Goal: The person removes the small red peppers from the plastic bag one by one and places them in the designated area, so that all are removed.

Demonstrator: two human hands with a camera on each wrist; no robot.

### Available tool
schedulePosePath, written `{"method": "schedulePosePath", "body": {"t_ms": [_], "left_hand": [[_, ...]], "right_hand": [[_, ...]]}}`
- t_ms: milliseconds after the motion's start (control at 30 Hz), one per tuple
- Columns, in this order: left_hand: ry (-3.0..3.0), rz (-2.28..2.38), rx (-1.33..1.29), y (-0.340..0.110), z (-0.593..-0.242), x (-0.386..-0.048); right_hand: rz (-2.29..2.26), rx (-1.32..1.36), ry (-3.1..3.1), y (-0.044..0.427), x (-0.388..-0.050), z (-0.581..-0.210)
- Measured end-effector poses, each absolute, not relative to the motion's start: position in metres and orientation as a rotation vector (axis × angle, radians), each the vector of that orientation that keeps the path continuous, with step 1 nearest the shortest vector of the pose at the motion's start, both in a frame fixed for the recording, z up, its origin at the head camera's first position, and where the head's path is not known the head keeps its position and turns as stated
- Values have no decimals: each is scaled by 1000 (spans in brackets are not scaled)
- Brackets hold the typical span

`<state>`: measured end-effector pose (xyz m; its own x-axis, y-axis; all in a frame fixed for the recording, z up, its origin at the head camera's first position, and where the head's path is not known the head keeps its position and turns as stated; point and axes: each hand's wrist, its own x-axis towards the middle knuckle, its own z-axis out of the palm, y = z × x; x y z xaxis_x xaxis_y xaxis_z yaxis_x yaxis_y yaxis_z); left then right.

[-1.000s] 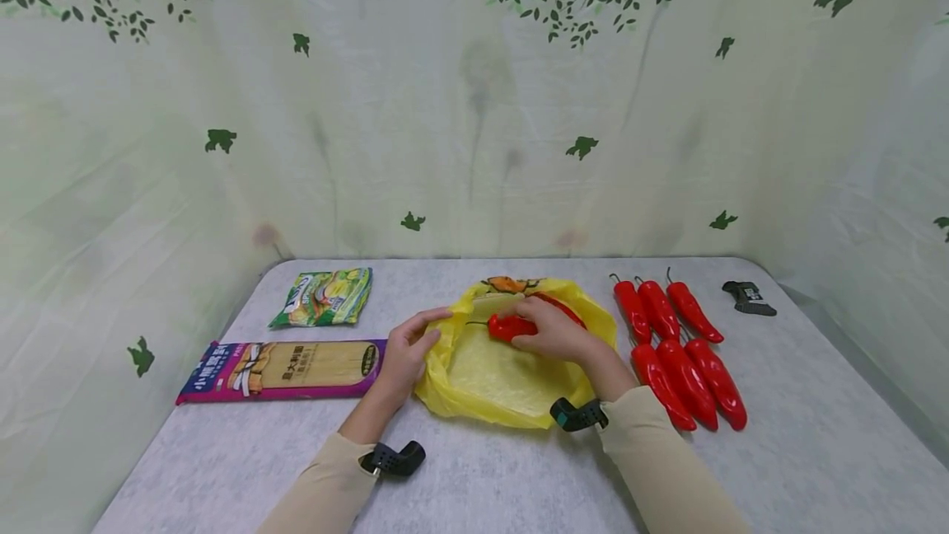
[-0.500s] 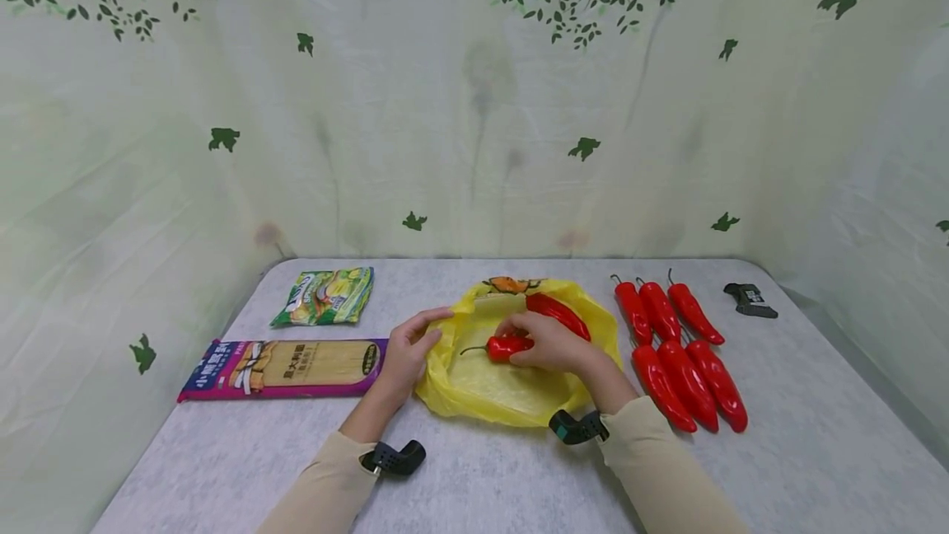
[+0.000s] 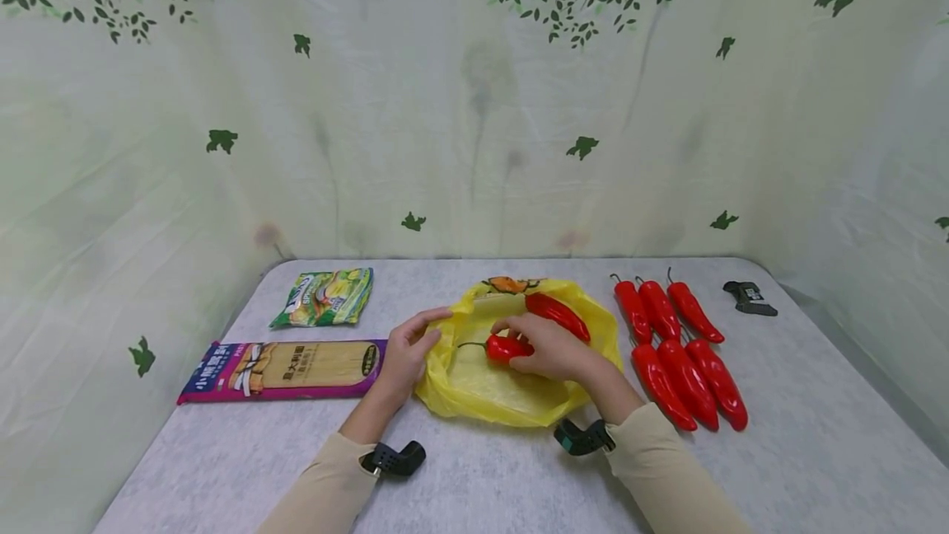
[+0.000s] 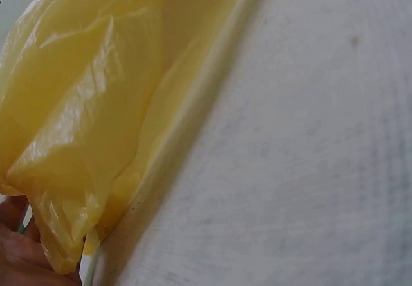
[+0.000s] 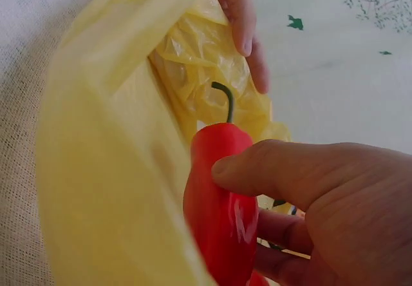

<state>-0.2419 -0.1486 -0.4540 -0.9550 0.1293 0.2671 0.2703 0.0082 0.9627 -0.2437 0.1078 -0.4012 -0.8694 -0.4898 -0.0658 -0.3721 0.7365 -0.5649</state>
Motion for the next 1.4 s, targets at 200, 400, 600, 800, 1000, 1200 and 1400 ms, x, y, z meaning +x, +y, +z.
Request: {"method": "schedulePosePath", "body": {"t_ms": [200,400,600,800,1000,1200,1400], "left_hand": [[-2141,-2102,-438,-148,-453,-243],[-2136,-2110,-444,-148,-452,-242],[-2146,-2104,-447,-148,-452,-243],[-2174,-2108,-415,-148,-450,-242],[-2181,-2105,-411,-149,-449,-240],[-2174,-2107,-418,-149,-451,-240],[-2162,-2104,-421,-148,-452,-240]], "right_hand": [[-871,-722,2764,112,-237,-395],[-944,-769,2794,116,-229,-389],[-1036,-841,2830,121,-223,-379],[-1158,-883,2840,126,-220,-368],[-1255,-940,2826,133,-219,-359],[-1300,-909,2883,142,-218,-350],[-1371,-839,2891,156,-218,-342]]}}
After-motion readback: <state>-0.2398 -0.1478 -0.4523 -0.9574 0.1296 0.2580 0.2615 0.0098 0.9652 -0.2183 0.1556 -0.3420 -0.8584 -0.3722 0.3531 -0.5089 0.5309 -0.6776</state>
